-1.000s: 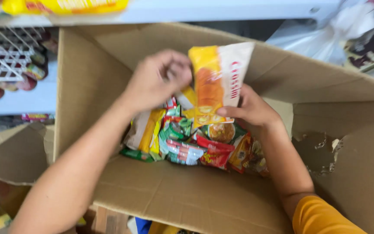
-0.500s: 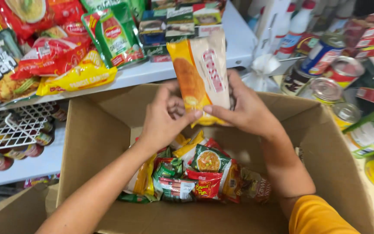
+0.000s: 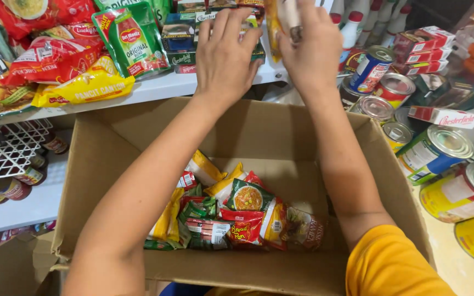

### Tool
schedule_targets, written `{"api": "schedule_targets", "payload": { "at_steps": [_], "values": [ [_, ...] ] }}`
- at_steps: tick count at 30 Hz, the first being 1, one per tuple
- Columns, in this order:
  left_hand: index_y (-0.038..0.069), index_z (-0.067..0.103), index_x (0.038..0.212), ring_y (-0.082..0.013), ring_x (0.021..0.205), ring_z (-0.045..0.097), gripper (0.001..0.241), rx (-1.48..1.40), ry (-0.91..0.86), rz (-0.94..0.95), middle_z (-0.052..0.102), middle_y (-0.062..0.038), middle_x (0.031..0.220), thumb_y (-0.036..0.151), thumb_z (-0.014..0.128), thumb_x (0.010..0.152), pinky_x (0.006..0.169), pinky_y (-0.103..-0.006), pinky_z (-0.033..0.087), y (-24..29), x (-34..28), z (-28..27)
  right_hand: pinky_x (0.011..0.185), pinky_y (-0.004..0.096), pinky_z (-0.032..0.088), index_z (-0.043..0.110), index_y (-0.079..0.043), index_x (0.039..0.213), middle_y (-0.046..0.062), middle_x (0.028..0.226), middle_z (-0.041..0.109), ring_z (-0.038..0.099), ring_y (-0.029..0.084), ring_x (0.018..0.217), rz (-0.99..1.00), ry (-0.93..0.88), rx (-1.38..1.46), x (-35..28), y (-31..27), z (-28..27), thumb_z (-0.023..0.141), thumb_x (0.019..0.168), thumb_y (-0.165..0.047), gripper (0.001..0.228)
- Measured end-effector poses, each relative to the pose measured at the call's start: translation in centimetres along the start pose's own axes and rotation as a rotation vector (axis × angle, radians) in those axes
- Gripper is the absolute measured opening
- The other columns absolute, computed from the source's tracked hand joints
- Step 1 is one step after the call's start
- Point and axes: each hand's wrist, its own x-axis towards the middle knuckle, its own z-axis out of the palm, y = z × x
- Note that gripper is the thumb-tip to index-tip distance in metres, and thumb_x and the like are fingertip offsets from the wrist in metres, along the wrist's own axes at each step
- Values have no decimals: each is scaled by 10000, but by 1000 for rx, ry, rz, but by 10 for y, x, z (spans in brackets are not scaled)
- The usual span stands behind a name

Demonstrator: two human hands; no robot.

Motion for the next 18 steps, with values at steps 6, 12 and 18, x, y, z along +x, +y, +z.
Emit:
{"api": "schedule_targets", "payload": {
  "at_steps": [6,12,18],
  "values": [
    [156,717,1204,-386,1304,462,599,211,132,62,544,-157,1352,324,893,657,1123,-613,277,-14,7,49,762,526,539,675,-17,1260,270,989,693,663,463,880,23,-18,-61,7,33,59,737,820,-26,444],
    [186,722,1125,-347,1274,489,445,163,77,2,562,-132,1321,305,861,719,1095,-632,302,-12,6,55,819,522,545,732,-17,1009,252,940,691,663,466,925,106,-36,0,-6,63,80,612,849,46,210],
    [223,735,1131,-306,1198,517,274,258,149,23,587,-87,1250,150,700,869,1056,-558,361,-18,1,63,846,532,523,699,19,1007,262,965,683,634,475,949,57,-178,13,2,47,60,670,802,18,207]
  ]
}}
